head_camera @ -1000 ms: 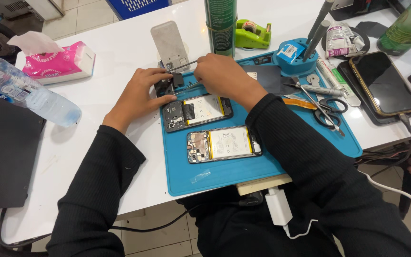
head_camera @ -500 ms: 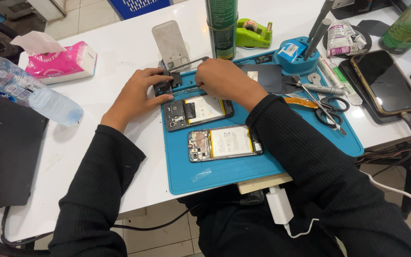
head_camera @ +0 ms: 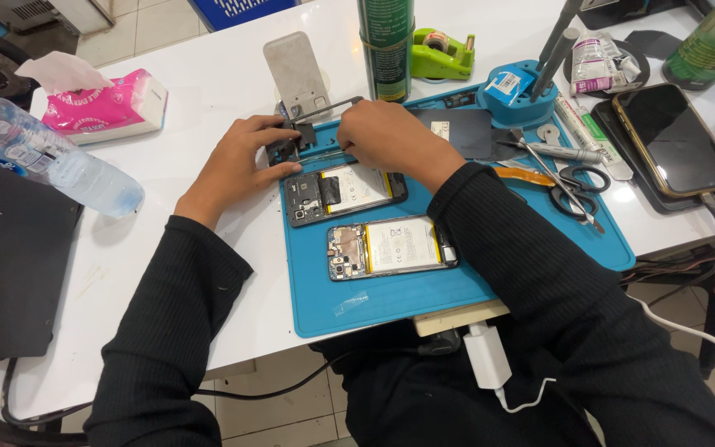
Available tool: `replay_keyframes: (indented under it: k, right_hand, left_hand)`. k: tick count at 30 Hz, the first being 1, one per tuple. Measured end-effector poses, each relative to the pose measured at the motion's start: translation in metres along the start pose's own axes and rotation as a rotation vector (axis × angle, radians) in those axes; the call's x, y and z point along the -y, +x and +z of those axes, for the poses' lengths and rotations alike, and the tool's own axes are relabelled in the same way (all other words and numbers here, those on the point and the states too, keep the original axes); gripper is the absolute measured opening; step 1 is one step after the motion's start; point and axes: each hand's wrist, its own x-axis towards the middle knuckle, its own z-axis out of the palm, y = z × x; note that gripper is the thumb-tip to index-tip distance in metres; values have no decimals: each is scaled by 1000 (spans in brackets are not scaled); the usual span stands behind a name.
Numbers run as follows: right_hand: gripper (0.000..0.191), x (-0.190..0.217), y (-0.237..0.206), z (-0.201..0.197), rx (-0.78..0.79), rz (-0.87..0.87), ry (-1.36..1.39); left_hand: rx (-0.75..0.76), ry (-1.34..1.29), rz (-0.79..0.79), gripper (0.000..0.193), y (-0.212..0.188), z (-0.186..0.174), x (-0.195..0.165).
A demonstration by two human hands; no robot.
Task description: The person repairs a smartphone at a workbench. They pry open the phone's back cover, work on the internal battery and components with a spudger and screwdriver, then set the opened phone on the mat and handle another disassembled phone on the mat.
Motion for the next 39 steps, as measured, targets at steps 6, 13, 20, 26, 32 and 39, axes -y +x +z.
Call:
replay_keyframes:
  k: [6, 13, 20, 26, 32, 39]
  right_hand:
    - [10, 2, 1, -1, 13, 3, -2]
    - [10, 6, 2, 0, -1, -1, -3]
    - [9, 7, 2, -1, 4, -7, -30]
    - [10, 8, 2, 0, -47, -51, -38]
    - [11, 6, 2, -2, -41, -48, -40]
    - [11, 6, 2, -2, -54, -57, -28]
  left_hand:
    - [-14, -13, 21, 50, 0, -1, -1]
    - [-18, -12, 30, 50, 0, -1, -2]
    - [-2, -10, 14, 49, 1, -1, -3]
    - [2, -25, 14, 48, 3, -3, -3]
    - [7, -21, 22, 46, 2, -3, -4]
    - [9, -21, 22, 41, 3, -3, -3]
